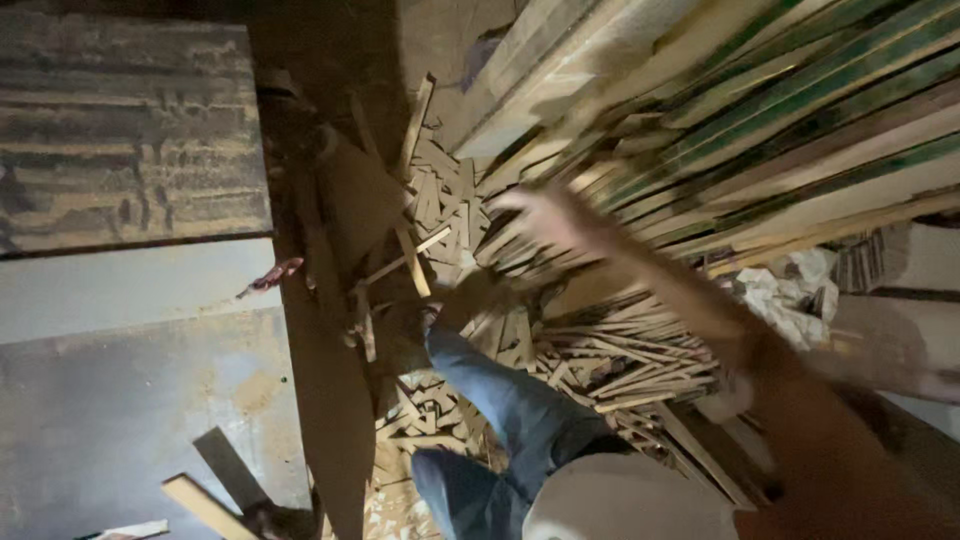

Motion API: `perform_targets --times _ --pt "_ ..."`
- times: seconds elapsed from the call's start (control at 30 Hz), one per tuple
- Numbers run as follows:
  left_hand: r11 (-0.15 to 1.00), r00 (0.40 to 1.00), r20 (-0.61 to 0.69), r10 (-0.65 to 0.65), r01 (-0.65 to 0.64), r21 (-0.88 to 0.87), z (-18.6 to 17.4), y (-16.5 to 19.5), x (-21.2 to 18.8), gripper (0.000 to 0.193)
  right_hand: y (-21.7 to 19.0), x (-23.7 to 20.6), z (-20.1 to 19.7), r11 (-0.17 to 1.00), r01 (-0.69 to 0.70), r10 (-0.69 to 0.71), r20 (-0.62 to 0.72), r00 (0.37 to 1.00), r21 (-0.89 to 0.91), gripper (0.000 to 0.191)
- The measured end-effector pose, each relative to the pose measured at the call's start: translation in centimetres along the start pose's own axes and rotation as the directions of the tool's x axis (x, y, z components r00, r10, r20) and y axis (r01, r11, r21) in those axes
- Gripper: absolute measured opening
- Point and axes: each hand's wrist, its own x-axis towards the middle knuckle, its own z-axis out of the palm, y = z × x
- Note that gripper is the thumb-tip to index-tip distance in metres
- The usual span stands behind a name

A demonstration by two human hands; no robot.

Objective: The person uses a table saw to cut thin wooden strips into smaller pieces. They gather cut pieces from the floor, place them on the saw table, and use a push stick to guide the wood through the blade. The person also uses a clamp to secure a metal guide on the saw table.

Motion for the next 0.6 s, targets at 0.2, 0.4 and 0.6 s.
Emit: perform_targets --times 0.2,0.4,0.6 --pt "0.978 0.98 -0.093 0.178 -0.166 0.127 -1.8 -1.7 -0.7 0.037 5.9 -7.3 -15.0 0.733 -0.337 0.201 -0.286 0.937 -0.591 0.035" --pt "0.963 0.958 -0.149 0.245 -0.223 0.15 -3.9 -2.2 -1.6 0.04 9.6 -6.1 -15.0 0.62 -0.418 0.481 -0.099 0.871 -0.664 0.032" --pt "0.993 0.991 -0.106 0.086 -0.077 0.094 -5.2 -3.0 -0.6 0.059 4.8 -2.9 -14.4 0.695 -0.24 0.208 -0.13 0.969 -0.678 0.023"
